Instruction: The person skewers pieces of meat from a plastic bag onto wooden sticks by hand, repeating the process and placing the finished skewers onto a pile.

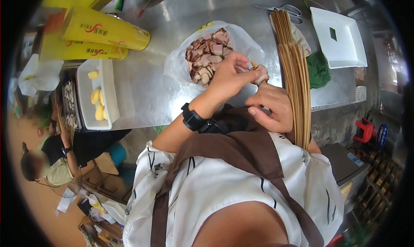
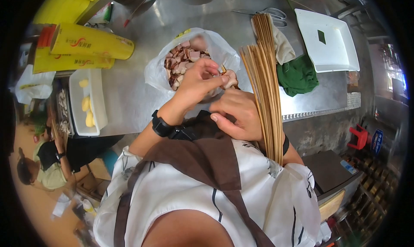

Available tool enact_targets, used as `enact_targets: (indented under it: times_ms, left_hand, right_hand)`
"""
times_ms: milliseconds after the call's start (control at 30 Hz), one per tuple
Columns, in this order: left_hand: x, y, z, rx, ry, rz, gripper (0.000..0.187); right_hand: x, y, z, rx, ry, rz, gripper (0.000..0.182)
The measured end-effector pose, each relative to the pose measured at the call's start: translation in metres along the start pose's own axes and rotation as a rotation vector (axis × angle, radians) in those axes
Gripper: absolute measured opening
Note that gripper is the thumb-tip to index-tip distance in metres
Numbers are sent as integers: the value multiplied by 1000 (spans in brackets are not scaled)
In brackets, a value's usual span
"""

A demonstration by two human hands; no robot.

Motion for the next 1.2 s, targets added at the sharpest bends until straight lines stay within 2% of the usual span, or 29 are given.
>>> enact_targets:
  times_ms: [33,67,100,133,200,233,333,467,667,733,767,800,867,900,933,1067,1133,1200]
  left_hand:
    - [-4,-3,0,8,10,5,31]
    - [-9,-12,-3,116,-25,79,31]
    - [-10,-21,-6,223,-59,152,30]
    - [-8,-30,-9,227,-49,153,30]
    - [0,-46,-15,76,310,-119,27]
    - [5,-49,-12,43,347,-155,23]
    - [9,-54,-8,-59,341,-171,19]
    - [9,-49,-6,-77,357,-234,14]
    - [-4,-50,-15,2,388,-262,10]
    - [-10,-44,-18,16,409,-301,9]
    - [-12,-39,-18,8,393,-312,9]
    - [-14,-32,-16,10,404,-330,10]
    - [-15,-21,-17,3,388,-374,10]
    - [-16,-18,-18,-42,377,-368,10]
    - [-18,-15,-18,-83,364,-359,10]
    - [-24,8,-14,-111,335,-401,12]
    - [-23,16,-11,-114,345,-383,13]
    - [-26,19,-8,-108,362,-393,12]
  right_hand:
    - [2,2,-1,134,8,-8,14]
    - [3,2,-2,271,14,-16,16]
    - [5,1,-2,268,24,-56,17]
    - [7,1,-2,273,20,-64,17]
    - [11,0,-3,272,53,-66,16]
    - [12,0,-3,282,82,-70,18]
    - [13,1,-2,281,94,-96,18]
    - [12,1,-8,281,78,-141,19]
    - [12,0,-9,381,123,-218,15]
    - [14,-6,-15,381,-105,-221,14]
    - [7,-1,-13,620,-46,-102,18]
    - [7,-5,-19,624,-28,-83,18]
    - [8,-16,-29,663,-209,129,23]
    - [10,-13,-26,642,-361,138,21]
    - [4,-8,-22,751,-357,162,21]
    - [2,-2,-25,760,-282,332,20]
    - [7,-5,-26,838,-134,221,22]
    - [10,-6,-21,816,-101,190,25]
Point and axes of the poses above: each hand's wrist, its own z-axis towards the middle knuckle, its own x-axis out of the palm, y = z × x, the point moved 1 cm from there along z, towards the middle knuckle, and after that the axes turned 14 degrees about -x, right-handed, at the moved point
